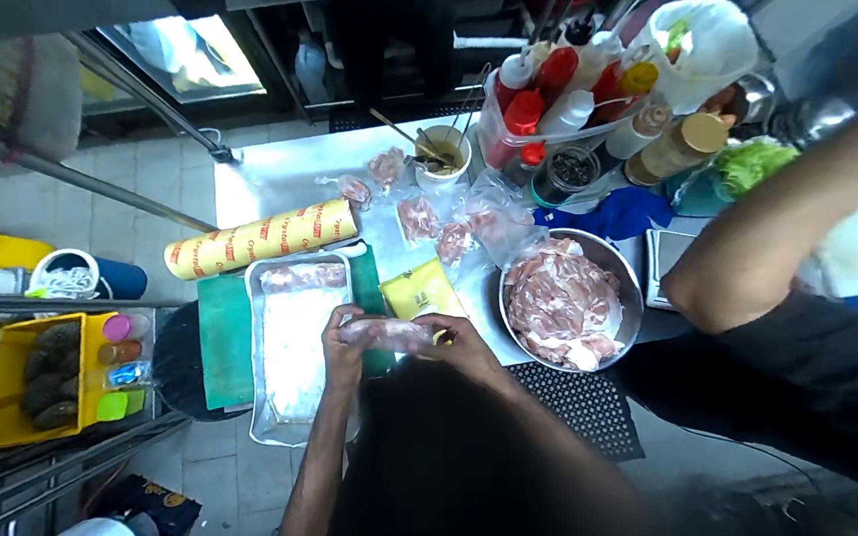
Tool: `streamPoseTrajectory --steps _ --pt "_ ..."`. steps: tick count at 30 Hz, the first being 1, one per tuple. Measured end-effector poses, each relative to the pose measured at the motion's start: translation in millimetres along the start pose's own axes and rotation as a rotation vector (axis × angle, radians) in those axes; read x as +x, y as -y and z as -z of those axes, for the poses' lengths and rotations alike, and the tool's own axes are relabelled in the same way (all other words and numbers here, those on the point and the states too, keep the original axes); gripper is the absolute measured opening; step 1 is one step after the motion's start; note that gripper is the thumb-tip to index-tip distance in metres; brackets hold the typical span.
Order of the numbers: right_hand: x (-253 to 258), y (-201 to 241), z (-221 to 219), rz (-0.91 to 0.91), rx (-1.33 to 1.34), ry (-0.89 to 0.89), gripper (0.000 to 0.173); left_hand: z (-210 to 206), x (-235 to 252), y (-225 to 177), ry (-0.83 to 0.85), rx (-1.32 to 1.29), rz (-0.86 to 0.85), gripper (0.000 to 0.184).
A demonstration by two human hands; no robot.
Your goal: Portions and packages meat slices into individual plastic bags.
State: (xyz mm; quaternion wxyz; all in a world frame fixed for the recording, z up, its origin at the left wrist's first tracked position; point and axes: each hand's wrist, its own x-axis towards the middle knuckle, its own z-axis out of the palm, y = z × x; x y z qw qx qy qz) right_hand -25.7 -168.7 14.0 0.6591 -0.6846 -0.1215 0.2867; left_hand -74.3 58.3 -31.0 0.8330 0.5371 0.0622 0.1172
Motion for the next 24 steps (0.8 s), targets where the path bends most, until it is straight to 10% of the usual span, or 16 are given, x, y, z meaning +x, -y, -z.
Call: streamPoseTrajectory --steps 17,24 --pt "171.7 -55.6 -142.4 -0.317 0.100 0.205 0.034 166.2 44.7 -13.5 -0.474 0.552 0.120 0.021" --pt "232.7 -106.6 -185.0 -0.529 0.007 0.037 0.032 209.0 77.7 -24.6 -0.634 1.153 -0.368 0.027"
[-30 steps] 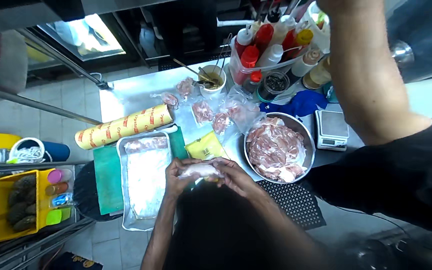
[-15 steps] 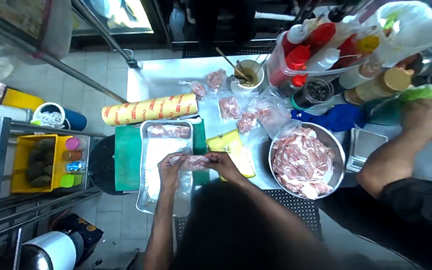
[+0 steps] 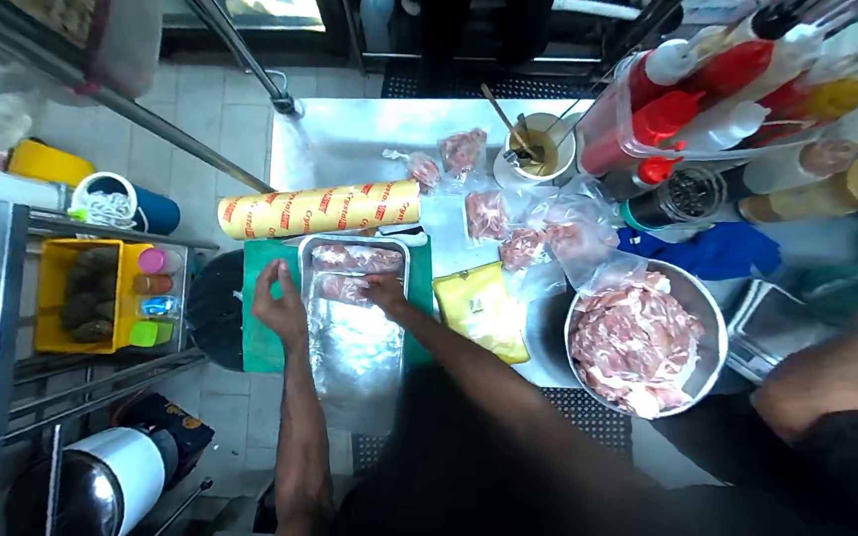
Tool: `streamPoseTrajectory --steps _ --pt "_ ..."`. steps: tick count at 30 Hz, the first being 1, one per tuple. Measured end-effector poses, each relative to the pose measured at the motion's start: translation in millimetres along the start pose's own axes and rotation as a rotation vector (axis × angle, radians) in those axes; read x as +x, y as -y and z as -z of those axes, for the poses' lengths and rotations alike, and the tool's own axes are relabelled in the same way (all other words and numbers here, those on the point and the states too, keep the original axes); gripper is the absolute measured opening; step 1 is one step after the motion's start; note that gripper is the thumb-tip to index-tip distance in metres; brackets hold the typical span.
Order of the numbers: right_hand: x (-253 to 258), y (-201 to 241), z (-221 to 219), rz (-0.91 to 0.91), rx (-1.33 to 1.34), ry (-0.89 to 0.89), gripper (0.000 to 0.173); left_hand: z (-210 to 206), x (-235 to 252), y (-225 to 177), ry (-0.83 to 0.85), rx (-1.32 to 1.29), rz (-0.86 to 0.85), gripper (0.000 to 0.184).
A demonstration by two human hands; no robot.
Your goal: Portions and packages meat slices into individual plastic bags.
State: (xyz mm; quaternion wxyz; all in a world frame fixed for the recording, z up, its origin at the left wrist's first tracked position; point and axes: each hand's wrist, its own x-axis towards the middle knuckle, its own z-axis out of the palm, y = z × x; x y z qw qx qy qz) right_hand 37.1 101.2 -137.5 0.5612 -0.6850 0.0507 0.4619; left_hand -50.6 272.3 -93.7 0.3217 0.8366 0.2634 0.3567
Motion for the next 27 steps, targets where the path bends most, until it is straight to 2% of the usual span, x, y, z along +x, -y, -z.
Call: streamPoseTrajectory --steps 3,7,11,13,15,17,19,21,24,25,27 --pt "13.3 -3.5 -12.0 -0.065 0.067 -0.080 0.030 -17.2 -15.6 -10.9 0.012 0.117 -0.051 0.031" --pt "6.8 -0.9 -22.6 -0.062 0.123 -0.128 0.029 -59.3 -65.0 -5.7 0.281 0.305 -0.105 0.056" --pt "-25.4 17.6 -6.8 0.024 -0.038 -0.071 0.040 -99.9 -83.0 9.8 0.356 0.518 -0.056 0.068" --pt "-60.8 32.0 27.2 0.143 -0.142 0.016 0.047 -106.8 -79.9 1.8 0.387 0.582 -0.003 0.075" --pt "-91.9 36.5 71.8 0.302 -0.242 -0.048 0.048 -112.9 -79.5 1.3 0.348 0.612 0.015 0.077" --pt "-118.0 35.4 128.0 0.438 -0.398 -0.247 0.044 -116.2 -80.0 1.4 0.308 0.634 0.012 0.077" --pt "-149.8 37.1 192.1 0.494 -0.615 -0.510 0.044 -117.9 -81.0 1.9 0.289 0.646 -0.003 0.076" --pt "-185.8 30.2 254.2 0.432 -0.780 -0.740 0.049 -117.0 -80.8 3.2 0.295 0.650 -0.012 0.075" --pt "-225.0 3.2 334.3 0.216 -0.838 -0.993 0.066 -113.1 -77.1 -0.6 0.339 0.650 -0.017 0.074" --pt "-231.8 -6.3 354.2 0.160 -0.830 -1.044 0.070 -110.1 -76.2 -4.6 0.350 0.642 -0.016 0.075" --pt "-229.1 -21.7 387.4 0.076 -0.836 -1.059 0.065 -104.1 -72.2 -20.0 0.341 0.597 -0.003 0.082"
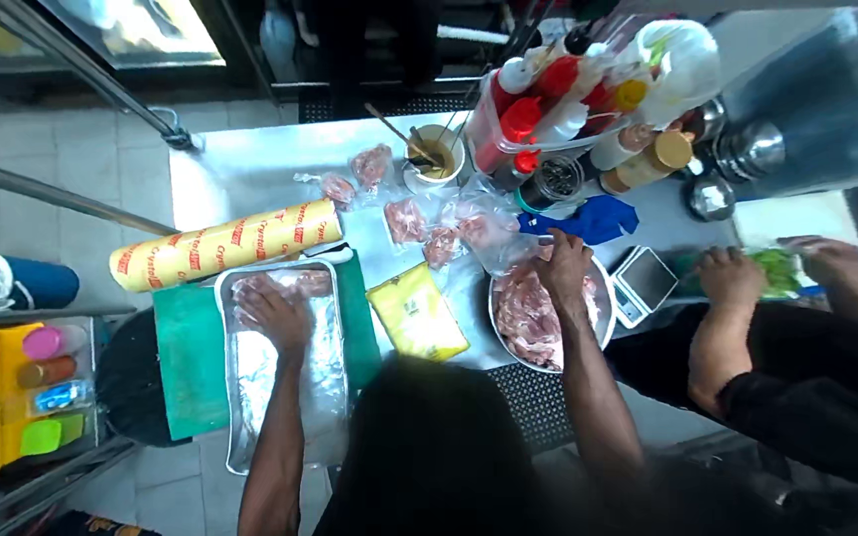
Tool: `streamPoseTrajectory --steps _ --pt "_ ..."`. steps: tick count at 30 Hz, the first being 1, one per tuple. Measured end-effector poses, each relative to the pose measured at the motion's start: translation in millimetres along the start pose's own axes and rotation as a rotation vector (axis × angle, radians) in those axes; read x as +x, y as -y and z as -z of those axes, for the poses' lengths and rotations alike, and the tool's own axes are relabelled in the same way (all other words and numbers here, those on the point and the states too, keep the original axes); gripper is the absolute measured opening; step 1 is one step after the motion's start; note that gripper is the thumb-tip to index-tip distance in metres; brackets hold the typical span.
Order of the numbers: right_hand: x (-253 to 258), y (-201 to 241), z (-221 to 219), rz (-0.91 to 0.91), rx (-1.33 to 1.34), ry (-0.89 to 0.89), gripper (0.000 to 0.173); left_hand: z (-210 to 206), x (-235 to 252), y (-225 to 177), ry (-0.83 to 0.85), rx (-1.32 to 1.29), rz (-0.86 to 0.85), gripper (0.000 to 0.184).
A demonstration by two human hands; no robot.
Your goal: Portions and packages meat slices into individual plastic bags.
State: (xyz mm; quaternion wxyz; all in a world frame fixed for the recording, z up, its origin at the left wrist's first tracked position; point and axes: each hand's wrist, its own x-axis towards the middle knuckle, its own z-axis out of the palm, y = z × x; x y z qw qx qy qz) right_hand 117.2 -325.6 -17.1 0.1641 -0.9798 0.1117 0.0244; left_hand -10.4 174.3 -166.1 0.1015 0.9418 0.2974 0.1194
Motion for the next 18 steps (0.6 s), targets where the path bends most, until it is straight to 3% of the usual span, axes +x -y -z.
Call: streamPoseTrajectory --steps 3,5,8,10,12,15,18 --pt "24.7 -18.5 -16.1 0.062 -0.033 0.137 0.054 42.4 -6.0 -46.9 -0.031 -0.199 -0.054 0.090" --pt "32.9 -16.5 -24.6 0.161 0.024 0.168 0.044 76.4 -19.4 -93.5 0.026 -0.471 -0.135 0.088" --pt "32.3 0.8 -27.5 0.345 0.254 0.118 0.029 98.4 -47.7 -160.4 0.313 -0.837 -0.137 0.087" --pt "5.2 24.6 -9.6 0.489 0.341 0.070 0.025 104.3 -63.9 -199.7 0.561 -0.985 -0.124 0.085" --pt "-9.2 49.3 9.0 0.672 0.355 0.014 0.023 111.7 -73.1 -229.1 0.688 -1.077 -0.091 0.080" --pt "-22.1 78.0 37.7 0.880 0.380 -0.005 0.022 125.7 -81.5 -247.5 0.635 -1.187 -0.049 0.069" --pt "-45.3 85.3 52.1 0.969 0.379 0.052 0.026 137.4 -80.7 -243.8 0.528 -1.216 -0.019 0.038"
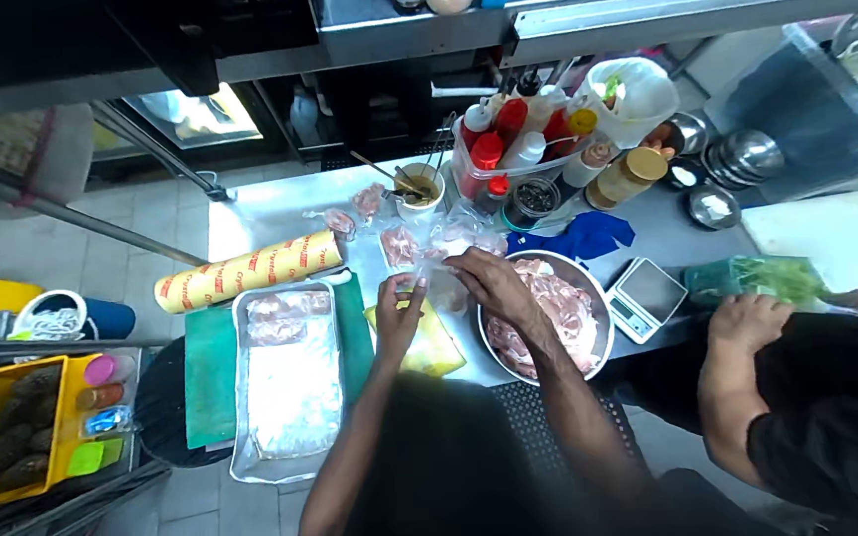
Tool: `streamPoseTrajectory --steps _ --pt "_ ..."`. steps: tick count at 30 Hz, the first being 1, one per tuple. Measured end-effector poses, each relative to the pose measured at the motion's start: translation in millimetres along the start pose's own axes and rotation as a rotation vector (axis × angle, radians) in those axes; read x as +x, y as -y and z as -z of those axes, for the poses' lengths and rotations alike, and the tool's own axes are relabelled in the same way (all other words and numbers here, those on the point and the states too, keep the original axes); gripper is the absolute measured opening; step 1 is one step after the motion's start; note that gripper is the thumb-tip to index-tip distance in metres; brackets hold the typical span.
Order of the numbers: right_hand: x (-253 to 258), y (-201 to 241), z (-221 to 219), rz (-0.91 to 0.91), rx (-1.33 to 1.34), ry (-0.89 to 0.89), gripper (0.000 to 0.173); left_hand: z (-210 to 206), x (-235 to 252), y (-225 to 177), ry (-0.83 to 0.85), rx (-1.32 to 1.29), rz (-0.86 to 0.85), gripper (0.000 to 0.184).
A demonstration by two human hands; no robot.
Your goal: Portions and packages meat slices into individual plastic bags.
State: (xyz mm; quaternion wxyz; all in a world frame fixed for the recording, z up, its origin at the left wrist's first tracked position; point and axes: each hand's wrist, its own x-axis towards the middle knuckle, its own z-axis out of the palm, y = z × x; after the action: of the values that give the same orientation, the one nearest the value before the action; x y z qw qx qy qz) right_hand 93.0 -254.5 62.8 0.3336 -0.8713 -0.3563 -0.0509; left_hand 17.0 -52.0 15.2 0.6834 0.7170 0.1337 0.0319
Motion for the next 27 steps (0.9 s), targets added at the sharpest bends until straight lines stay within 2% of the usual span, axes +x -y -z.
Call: streamPoseTrajectory --steps 2,4,6,8,10,12,15,17,22,25,27 --pt "-13.6 4.6 -10.7 0.009 0.014 0.071 0.030 11.2 -3.8 2.2 -0.005 0.033 0.026 0.026" --pt "-33.1 -0.7 -35.9 -0.007 0.017 0.169 0.029 26.1 -8.6 18.7 0.032 0.104 0.052 0.022" --pt "-56.5 -1.0 -65.6 -0.065 0.005 0.311 0.030 41.4 -19.9 37.7 0.083 0.179 0.110 0.025" --pt "-80.2 6.0 -92.4 -0.152 0.017 0.386 0.031 54.1 -35.9 45.5 0.156 0.263 0.183 0.038" --pt "-97.4 15.1 -107.4 -0.243 0.028 0.399 0.028 63.1 -50.4 48.7 0.198 0.258 0.199 0.048" --pt "-103.7 24.6 -106.7 -0.273 0.043 0.388 0.029 69.7 -61.1 53.9 0.174 0.139 0.182 0.045" --pt "-96.2 33.9 -87.6 -0.158 0.047 0.271 0.029 78.8 -65.6 63.5 0.074 -0.039 0.179 0.035" --pt "-86.6 39.1 -73.9 -0.090 0.019 0.256 0.030 85.1 -64.7 66.2 0.058 0.077 0.156 0.038" --pt "-79.1 38.6 -65.5 -0.072 0.020 0.380 0.030 70.1 -57.4 51.3 0.302 0.541 0.197 0.066" --pt "-84.8 37.2 -66.9 -0.129 0.008 0.406 0.028 51.9 -52.2 49.4 0.274 0.768 0.166 0.057" --pt "-90.8 38.7 -63.3 -0.258 -0.005 0.448 0.028 49.8 -49.0 43.7 0.299 0.843 0.188 0.046"
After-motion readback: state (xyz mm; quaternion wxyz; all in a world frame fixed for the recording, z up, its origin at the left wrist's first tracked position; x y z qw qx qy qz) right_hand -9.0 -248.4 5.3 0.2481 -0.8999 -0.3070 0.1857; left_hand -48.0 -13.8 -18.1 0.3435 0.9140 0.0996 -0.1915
